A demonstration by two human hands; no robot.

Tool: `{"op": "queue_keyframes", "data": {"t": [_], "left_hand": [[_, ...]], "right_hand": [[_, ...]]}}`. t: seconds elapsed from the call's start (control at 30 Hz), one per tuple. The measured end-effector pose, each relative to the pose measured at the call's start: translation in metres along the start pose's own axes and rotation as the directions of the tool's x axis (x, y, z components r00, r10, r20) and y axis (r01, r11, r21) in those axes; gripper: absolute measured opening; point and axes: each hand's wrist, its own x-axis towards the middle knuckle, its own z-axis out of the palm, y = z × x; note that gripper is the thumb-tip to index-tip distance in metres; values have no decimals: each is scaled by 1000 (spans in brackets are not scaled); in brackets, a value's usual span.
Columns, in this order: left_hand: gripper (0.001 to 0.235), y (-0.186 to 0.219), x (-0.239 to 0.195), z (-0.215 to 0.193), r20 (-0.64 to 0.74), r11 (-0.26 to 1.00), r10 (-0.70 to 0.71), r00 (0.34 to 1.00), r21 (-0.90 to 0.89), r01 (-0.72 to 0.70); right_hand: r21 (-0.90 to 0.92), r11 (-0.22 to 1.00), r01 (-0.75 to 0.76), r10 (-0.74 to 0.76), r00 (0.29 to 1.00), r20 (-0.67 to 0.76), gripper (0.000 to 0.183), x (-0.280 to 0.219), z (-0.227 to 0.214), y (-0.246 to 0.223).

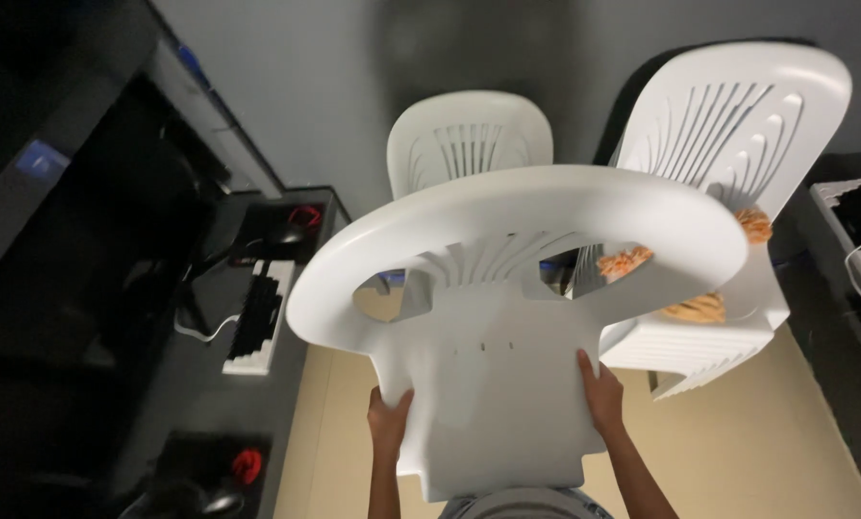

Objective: The person organizes computer peripherals, including mousepads, keyboards, and headphones, at multiple desk stations. They then pick up a cloth and a spray bottle to wipe down a white plastic chair before moving it to a new location.

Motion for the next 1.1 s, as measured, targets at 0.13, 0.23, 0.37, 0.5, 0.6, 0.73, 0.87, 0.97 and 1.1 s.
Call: {"op": "queue_keyframes", "data": {"t": [0.13, 0.23, 0.37, 0.5, 0.6, 0.73, 0.87, 0.97, 1.1], "left_hand": [[61, -22, -29, -28, -46, 998, 66, 997, 14, -65], [60, -35, -52, -51, -36, 1000, 5, 999, -29, -6], [59, -60, -99, -84, -79, 996, 81, 994, 31, -79], [67, -85, -145, -108, -129, 993, 96, 987, 81, -86], [69, -82, -186, -127, -162, 996, 34, 986, 90, -19], [62, -116, -221, -134, -196, 995, 35, 980, -80, -51], [60, -142, -262, -136, -281, 990, 26, 959, -123, -63], [56, -153, -295, -134, -293, 971, -151, 944, -221, 87], [57, -172, -347, -120, -375, 954, -228, 898, -269, 130]], "right_hand": [[54, 998, 28, -26, 999, -44, 87, -35, 8, 30], [42, 999, 13, -11, 999, -31, 86, -68, 8, 44], [-15, 999, 34, -34, 998, -44, 85, -115, 7, 69], [-59, 997, 50, -50, 999, -2, 83, -161, -2, 82], [-69, 985, 157, -160, 986, -43, 79, -183, -6, 90], [-54, 977, 207, -206, 978, 27, 77, -200, -12, 97], [-140, 951, 276, -264, 959, 100, 78, -201, -12, 115], [-177, 938, 299, -269, 948, 172, 79, -201, -12, 123], [-152, 872, 466, -425, 873, 241, 80, -199, -22, 133]]}}
